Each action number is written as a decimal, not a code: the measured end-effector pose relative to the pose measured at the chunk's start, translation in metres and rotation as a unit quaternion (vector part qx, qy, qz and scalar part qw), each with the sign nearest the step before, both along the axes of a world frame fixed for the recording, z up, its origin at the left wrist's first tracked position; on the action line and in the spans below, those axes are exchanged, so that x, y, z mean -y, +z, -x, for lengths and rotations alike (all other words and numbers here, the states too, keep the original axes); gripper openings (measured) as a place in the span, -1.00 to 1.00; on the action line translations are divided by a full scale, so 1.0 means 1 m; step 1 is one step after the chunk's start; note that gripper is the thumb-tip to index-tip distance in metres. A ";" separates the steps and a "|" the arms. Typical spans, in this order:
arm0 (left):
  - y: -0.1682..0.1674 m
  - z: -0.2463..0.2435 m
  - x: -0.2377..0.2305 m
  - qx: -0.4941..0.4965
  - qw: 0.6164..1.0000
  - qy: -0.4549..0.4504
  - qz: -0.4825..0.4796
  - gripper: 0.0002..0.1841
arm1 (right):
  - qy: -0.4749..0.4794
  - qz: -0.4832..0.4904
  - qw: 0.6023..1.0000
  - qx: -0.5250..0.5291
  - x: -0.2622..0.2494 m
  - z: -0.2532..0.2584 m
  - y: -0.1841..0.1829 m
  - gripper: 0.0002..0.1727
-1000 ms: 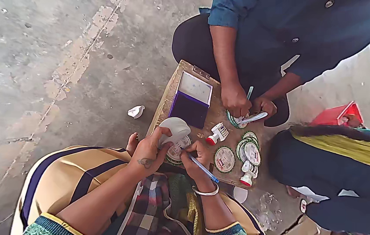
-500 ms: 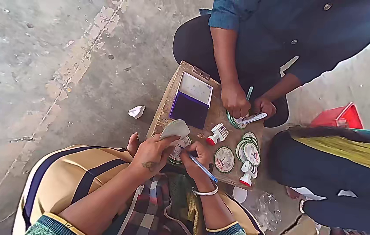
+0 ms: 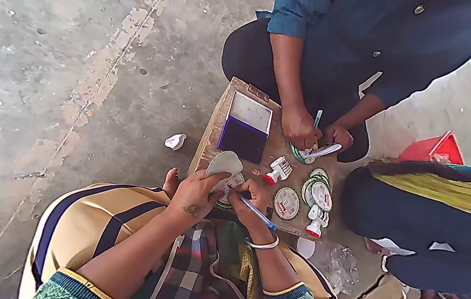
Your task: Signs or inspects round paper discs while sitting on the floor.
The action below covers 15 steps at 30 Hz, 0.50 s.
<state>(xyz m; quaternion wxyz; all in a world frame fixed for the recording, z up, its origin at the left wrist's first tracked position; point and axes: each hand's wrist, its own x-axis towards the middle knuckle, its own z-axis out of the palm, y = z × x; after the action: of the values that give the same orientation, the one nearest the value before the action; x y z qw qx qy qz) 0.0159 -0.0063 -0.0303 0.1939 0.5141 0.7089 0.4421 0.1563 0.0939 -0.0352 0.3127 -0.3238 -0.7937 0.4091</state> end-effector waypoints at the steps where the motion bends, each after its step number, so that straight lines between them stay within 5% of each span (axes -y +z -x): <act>1: 0.001 0.000 0.000 0.006 1.000 -0.001 0.004 -0.64 | -0.006 0.001 1.000 -0.004 0.000 0.001 0.000 -0.89; 15: 0.002 0.000 0.001 0.008 1.000 -0.003 0.018 -0.64 | -0.017 0.017 1.000 0.012 0.002 0.002 0.000 -0.89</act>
<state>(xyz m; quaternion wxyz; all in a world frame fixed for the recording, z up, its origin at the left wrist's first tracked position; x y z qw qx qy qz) 0.0156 -0.0069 -0.0285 0.2101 0.5087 0.7138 0.4330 0.1541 0.0920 -0.0355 0.3048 -0.3475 -0.7848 0.4128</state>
